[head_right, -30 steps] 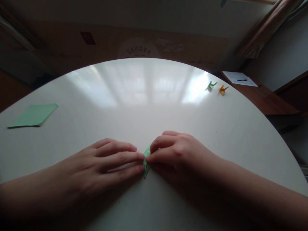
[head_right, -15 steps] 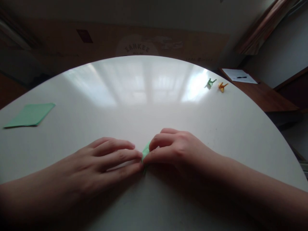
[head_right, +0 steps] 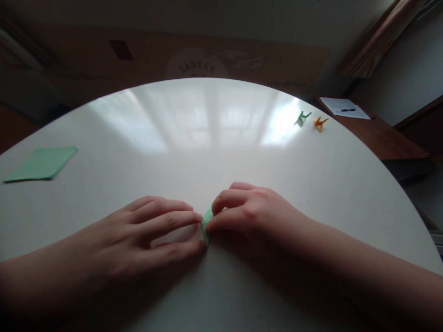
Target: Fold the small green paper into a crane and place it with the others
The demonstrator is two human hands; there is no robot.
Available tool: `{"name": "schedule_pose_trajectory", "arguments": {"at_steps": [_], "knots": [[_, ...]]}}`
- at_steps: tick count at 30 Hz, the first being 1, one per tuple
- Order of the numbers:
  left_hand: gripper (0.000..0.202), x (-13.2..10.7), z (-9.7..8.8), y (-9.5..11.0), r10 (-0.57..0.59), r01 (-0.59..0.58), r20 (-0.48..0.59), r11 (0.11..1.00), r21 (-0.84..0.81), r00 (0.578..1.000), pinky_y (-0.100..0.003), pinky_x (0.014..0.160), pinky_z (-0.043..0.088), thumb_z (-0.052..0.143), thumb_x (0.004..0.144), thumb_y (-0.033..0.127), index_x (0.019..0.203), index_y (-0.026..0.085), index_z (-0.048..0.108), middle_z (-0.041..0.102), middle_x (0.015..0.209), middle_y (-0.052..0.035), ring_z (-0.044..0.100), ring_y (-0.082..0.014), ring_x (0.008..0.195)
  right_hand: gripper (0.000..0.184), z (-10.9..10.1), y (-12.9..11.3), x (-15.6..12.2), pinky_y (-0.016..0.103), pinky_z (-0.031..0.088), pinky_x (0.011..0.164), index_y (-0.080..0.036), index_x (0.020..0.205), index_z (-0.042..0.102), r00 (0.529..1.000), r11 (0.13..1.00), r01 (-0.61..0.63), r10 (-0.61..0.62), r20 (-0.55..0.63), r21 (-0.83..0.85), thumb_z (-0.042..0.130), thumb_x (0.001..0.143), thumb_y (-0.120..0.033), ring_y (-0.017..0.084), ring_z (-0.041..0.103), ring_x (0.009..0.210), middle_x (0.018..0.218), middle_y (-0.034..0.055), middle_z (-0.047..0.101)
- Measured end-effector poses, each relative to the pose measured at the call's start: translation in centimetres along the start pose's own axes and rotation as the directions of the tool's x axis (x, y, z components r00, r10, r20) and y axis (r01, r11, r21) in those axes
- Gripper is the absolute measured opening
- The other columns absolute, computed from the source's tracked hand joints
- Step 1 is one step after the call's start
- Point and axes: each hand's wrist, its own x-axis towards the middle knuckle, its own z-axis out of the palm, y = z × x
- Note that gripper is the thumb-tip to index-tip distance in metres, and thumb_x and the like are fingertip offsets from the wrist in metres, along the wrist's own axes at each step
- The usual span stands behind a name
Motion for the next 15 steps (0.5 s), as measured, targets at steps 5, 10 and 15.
{"name": "schedule_pose_trajectory", "arguments": {"at_steps": [5, 10, 15], "knots": [[0.035, 0.23, -0.30, -0.06, 0.030, -0.029, 0.011, 0.999, -0.036, 1.000, -0.034, 0.101, 0.042, 0.039, 0.100, 0.014, 0.125, 0.023, 0.061, 0.069, 0.123, -0.0067, 0.059, -0.0218, 0.113, 0.014, 0.13, -0.07, -0.08, 0.027, 0.051, 0.076, -0.024, 0.097, 0.075, 1.000, 1.000, -0.020, 0.021, -0.007, 0.009, 0.064, 0.092, -0.017, 0.016, 0.064, 0.085, 0.097, 0.0044, 0.072], [0.039, 0.05, 0.20, -0.08, 0.032, -0.032, -0.030, 0.999, -0.017, 0.999, -0.036, 0.101, 0.041, 0.037, 0.100, 0.013, 0.132, 0.022, 0.057, 0.068, 0.122, -0.0079, 0.059, -0.0225, 0.112, 0.013, 0.38, -0.04, 0.06, 0.028, 0.051, 0.075, -0.023, 0.097, 0.075, 1.000, 1.000, -0.007, 0.008, -0.030, 0.014, 0.064, 0.092, -0.018, 0.017, 0.064, 0.083, 0.095, 0.0047, 0.073], [0.034, -0.03, 0.68, 0.03, 0.042, -0.039, -0.067, 0.999, 0.035, 0.997, -0.038, 0.098, 0.044, 0.042, 0.098, 0.014, 0.126, 0.022, 0.060, 0.068, 0.112, -0.0094, 0.061, -0.0229, 0.104, 0.012, 0.47, 0.27, 0.23, 0.028, 0.052, 0.074, -0.023, 0.094, 0.074, 0.999, 1.000, -0.011, 0.012, -0.039, 0.019, 0.064, 0.091, -0.016, 0.017, 0.064, 0.084, 0.095, 0.0055, 0.073]]}}
